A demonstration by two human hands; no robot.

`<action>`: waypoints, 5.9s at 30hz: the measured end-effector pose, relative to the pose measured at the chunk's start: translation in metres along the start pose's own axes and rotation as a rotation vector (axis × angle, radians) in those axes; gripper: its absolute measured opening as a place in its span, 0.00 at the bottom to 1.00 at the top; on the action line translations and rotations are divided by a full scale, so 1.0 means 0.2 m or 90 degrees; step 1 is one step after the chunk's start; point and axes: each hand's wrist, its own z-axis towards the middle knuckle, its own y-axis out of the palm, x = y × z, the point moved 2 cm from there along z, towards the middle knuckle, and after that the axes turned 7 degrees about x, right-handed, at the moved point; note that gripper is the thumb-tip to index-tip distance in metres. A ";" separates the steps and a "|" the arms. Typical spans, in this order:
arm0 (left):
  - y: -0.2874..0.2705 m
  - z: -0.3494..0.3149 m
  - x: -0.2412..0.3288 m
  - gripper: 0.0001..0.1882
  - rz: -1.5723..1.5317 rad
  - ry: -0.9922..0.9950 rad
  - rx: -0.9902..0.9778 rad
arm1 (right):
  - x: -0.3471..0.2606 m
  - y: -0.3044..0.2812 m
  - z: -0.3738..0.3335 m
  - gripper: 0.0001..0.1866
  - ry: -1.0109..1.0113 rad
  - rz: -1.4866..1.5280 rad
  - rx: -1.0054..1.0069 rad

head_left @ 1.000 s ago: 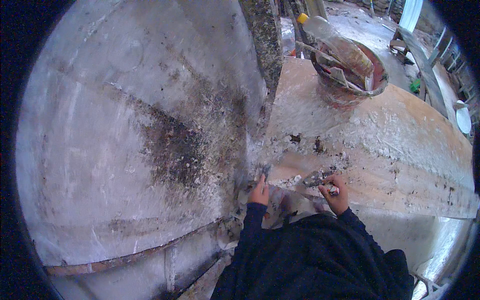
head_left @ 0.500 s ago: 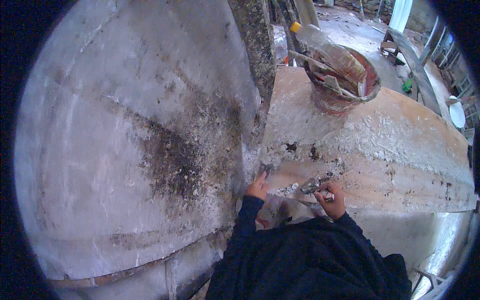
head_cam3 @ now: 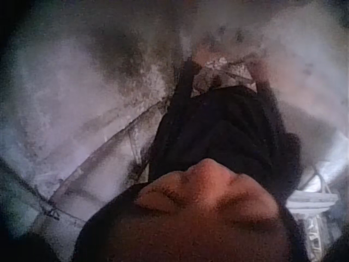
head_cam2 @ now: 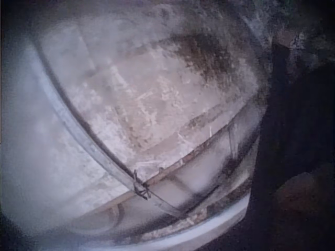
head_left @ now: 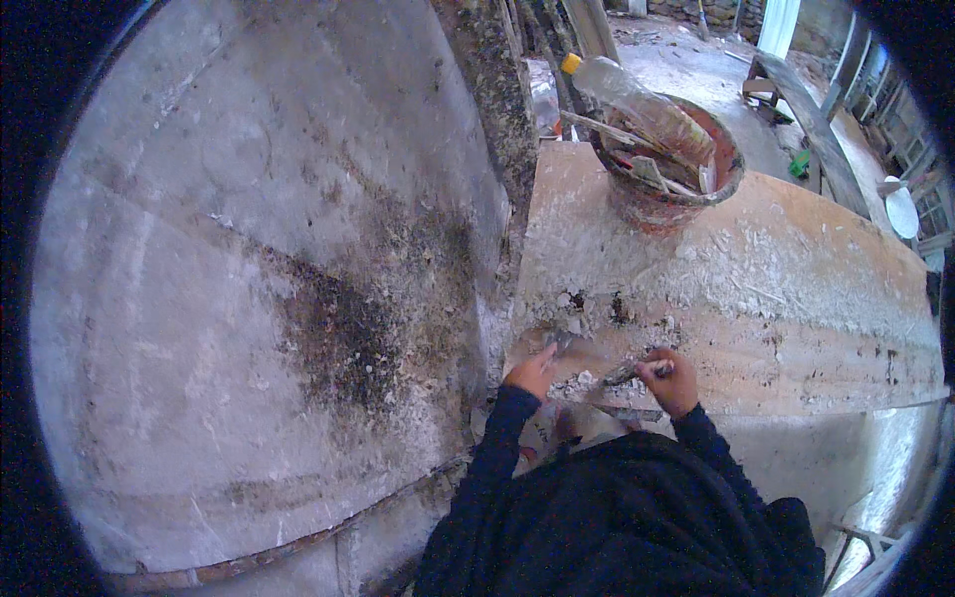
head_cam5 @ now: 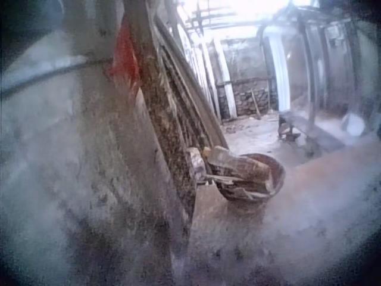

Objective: The person scrapes a white powdery residue from a large wooden board using a scraper and a brush. They repeatedly scrape the surface, gather the debris, and occasionally move a bucket containing tools.

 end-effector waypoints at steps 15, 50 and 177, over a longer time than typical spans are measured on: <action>0.06 -0.47 -0.37 0.24 -0.178 -0.109 0.144 | 0.09 0.79 0.46 0.12 -0.115 0.121 -0.122; -0.17 -0.64 -0.65 0.20 -0.376 -0.207 0.311 | -0.25 0.42 0.11 0.10 -0.026 0.108 -0.229; 0.54 -0.63 -0.18 0.31 0.021 -0.275 0.142 | -0.12 -0.20 -0.15 0.07 -0.129 -0.079 -0.056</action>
